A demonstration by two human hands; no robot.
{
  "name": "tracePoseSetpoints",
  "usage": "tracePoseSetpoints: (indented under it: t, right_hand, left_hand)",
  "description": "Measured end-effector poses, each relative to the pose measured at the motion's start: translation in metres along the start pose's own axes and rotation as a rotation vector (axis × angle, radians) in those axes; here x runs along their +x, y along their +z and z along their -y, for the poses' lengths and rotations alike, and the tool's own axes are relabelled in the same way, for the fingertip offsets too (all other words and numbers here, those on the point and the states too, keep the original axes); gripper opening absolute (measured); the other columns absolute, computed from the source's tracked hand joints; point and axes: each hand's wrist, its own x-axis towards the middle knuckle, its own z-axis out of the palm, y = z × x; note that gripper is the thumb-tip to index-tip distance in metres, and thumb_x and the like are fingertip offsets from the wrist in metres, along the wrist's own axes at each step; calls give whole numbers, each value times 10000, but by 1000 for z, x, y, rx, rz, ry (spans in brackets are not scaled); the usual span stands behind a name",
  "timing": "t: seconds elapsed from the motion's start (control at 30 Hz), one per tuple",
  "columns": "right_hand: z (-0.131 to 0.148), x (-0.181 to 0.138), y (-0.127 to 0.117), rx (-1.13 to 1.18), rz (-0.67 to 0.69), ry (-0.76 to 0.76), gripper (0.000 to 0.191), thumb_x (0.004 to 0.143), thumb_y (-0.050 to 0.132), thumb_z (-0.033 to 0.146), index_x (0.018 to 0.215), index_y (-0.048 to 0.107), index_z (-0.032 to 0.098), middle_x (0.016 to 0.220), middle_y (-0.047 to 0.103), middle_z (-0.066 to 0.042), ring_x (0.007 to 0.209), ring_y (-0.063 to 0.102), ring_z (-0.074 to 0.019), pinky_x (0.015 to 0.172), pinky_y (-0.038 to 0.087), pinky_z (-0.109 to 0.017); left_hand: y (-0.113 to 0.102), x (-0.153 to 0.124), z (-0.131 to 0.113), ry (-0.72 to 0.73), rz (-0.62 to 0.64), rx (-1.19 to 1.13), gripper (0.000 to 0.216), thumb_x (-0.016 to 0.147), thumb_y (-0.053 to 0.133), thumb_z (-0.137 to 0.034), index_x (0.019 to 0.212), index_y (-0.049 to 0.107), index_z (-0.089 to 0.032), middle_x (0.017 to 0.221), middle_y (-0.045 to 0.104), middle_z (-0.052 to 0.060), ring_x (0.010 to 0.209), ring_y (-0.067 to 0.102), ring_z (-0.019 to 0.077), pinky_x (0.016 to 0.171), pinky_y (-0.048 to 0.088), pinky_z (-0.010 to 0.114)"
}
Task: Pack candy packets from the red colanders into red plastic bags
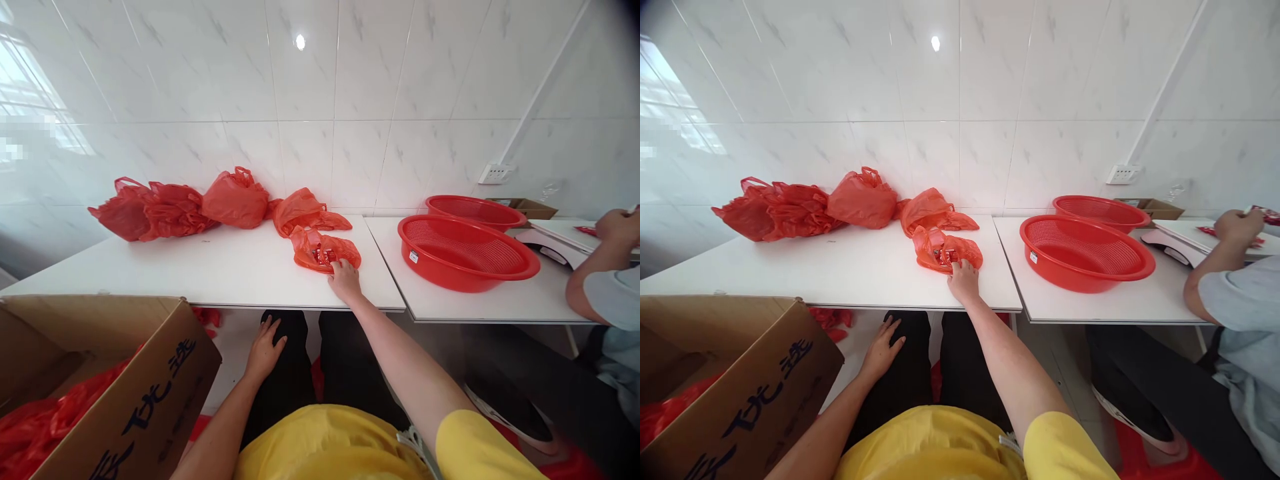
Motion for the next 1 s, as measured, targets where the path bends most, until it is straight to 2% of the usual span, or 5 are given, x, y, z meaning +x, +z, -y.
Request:
tracePoseSetpoints:
  t: [0.33, 0.57, 0.7, 0.83, 1.0]
  right_hand:
    - [0, 1, 2, 52, -15, 17, 340, 859, 502, 219, 1196, 527, 182, 1272, 461, -124, 1152, 445, -262, 971, 320, -399]
    - [-12, 20, -2, 181, -18, 92, 75, 742, 594, 211, 789, 536, 198, 948, 552, -39, 894, 546, -195, 786, 420, -329]
    - [-20, 44, -17, 264, -12, 44, 129, 787, 546, 248, 699, 460, 211, 859, 565, -1, 791, 573, -149, 709, 458, -269]
    - [-24, 61, -23, 358, 58, -134, 117, 825, 522, 281, 728, 488, 224, 852, 587, -5, 778, 606, -161, 700, 505, -288]
    - [-55, 75, 24, 286, 41, -364, 210, 839, 516, 425, 934, 642, 287, 1096, 625, -59, 997, 632, -234, 829, 547, -366]
  left_hand:
    - [2, 4, -10, -25, 50, -17, 541, 823, 543, -322, 1337, 507, -155, 1504, 339, 123, 1395, 285, 310, 1112, 313, 471]
    - [-84, 35, -82, 15, 668, -715, 472, 806, 592, -425, 1258, 580, -287, 1171, 671, 82, 1091, 623, 288, 917, 498, 445]
    - [-108, 97, -110, 18, 299, -794, 401, 825, 548, -459, 1155, 616, -241, 1148, 665, 73, 1054, 617, 249, 887, 506, 390]
    - [-79, 173, -112, -131, -88, -627, 430, 801, 572, -385, 1195, 554, -214, 1292, 549, 98, 1192, 514, 265, 882, 495, 372]
    - [-45, 254, -113, 2, -218, -662, 517, 818, 597, -372, 1283, 459, -192, 1348, 478, 135, 1220, 470, 251, 948, 450, 383]
